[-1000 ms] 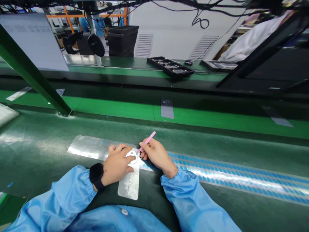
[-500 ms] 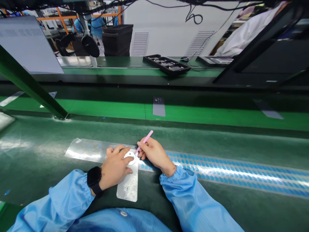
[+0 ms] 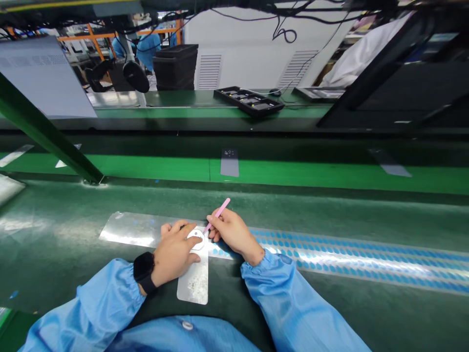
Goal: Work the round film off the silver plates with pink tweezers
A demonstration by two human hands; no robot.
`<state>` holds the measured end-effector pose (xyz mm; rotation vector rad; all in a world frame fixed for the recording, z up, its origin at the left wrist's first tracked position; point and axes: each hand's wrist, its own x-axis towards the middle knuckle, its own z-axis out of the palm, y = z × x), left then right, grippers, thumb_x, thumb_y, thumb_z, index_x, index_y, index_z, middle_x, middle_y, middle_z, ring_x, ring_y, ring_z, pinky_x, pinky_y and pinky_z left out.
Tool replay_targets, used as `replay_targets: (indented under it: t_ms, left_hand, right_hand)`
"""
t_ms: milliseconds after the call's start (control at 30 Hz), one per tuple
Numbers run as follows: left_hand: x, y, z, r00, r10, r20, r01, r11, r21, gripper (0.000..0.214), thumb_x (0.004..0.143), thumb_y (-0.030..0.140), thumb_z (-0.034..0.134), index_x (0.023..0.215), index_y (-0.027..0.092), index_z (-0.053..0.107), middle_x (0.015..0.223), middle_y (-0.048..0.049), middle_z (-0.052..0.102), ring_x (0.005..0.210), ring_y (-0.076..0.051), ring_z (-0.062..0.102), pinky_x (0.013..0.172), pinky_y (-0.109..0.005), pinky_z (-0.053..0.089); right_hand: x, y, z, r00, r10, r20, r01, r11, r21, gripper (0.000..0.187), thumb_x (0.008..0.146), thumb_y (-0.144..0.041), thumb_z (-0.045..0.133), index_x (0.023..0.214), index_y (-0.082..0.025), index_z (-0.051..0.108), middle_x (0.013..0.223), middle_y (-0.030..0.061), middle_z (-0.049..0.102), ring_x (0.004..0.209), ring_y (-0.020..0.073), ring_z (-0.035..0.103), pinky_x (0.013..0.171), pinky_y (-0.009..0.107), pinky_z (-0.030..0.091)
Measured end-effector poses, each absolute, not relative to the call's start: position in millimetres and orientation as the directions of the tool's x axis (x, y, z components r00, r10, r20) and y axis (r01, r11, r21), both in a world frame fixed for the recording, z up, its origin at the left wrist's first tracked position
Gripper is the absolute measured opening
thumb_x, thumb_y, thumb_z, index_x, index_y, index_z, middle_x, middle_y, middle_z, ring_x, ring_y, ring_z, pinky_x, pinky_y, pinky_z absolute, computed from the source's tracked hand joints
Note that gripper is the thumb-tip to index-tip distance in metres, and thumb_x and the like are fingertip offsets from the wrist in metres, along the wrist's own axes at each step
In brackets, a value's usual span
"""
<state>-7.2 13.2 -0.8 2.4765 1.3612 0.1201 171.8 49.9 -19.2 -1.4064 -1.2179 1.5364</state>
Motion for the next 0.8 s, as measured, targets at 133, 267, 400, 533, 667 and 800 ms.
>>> replay_targets:
  t_ms: [133,267,400,533,667,800]
  left_hand:
    - [-8,14,-2,0.53,0.843,-0.095,0.816,-0.476,0.328,0.035,0.072,0.033,0.077,0.106,0.028,0.068,0.132,-0.0082,0.057,0.122,-0.034,0.042,0.09,-0.051,0.032]
    - [-7,15,0,0.509,0.851,-0.132,0.83,-0.444,0.337,0.036,0.071,0.032,0.078,0.106,0.029,0.069,0.133,-0.0074,0.057,0.125,-0.035,0.04,0.093,-0.053,0.031]
    - [-7,15,1,0.508,0.851,-0.134,0.831,-0.443,0.336,0.034,0.072,0.031,0.077,0.105,0.028,0.069,0.132,-0.0079,0.057,0.126,-0.035,0.039,0.094,-0.053,0.032]
    - [-5,16,2,0.51,0.85,-0.13,0.831,-0.448,0.329,0.033,0.072,0.029,0.077,0.104,0.027,0.07,0.132,-0.0089,0.057,0.126,-0.035,0.038,0.093,-0.054,0.032]
    - [-2,16,5,0.507,0.849,-0.152,0.836,-0.441,0.326,0.029,0.07,0.027,0.077,0.098,0.025,0.069,0.131,-0.0077,0.056,0.125,-0.035,0.038,0.093,-0.053,0.031]
    - [-2,23,10,0.48,0.861,-0.17,0.841,-0.397,0.366,0.033,0.068,0.017,0.075,0.098,0.02,0.06,0.117,-0.0068,0.06,0.118,-0.029,0.044,0.091,-0.047,0.034]
  right_hand:
    - [173,51,-21,-0.155,0.938,-0.309,0.073,-0.301,-0.951,0.022,0.078,-0.036,0.062,0.073,-0.018,0.05,0.044,-0.0039,0.06,0.034,0.0087,0.053,0.036,0.018,0.041]
    - [173,51,-21,-0.165,0.935,-0.316,0.031,-0.315,-0.949,0.026,0.076,-0.04,0.064,0.072,-0.018,0.05,0.043,-0.0037,0.059,0.034,0.0089,0.053,0.035,0.018,0.041]
    - [173,50,-19,-0.163,0.933,-0.321,-0.001,-0.326,-0.945,0.028,0.074,-0.041,0.065,0.071,-0.018,0.049,0.043,-0.0036,0.059,0.033,0.0084,0.052,0.035,0.017,0.041]
    - [172,51,-20,-0.161,0.934,-0.32,-0.013,-0.326,-0.945,0.027,0.073,-0.04,0.066,0.071,-0.018,0.05,0.042,-0.0039,0.059,0.032,0.0084,0.051,0.034,0.017,0.041]
    - [172,53,-21,-0.154,0.929,-0.335,-0.081,-0.35,-0.933,0.03,0.07,-0.042,0.068,0.069,-0.019,0.049,0.041,-0.0036,0.058,0.032,0.0089,0.052,0.033,0.017,0.04]
    - [176,54,-19,-0.16,0.928,-0.336,-0.228,-0.366,-0.902,0.036,0.064,-0.047,0.072,0.066,-0.018,0.05,0.041,-0.0031,0.057,0.034,0.0088,0.052,0.033,0.017,0.04]
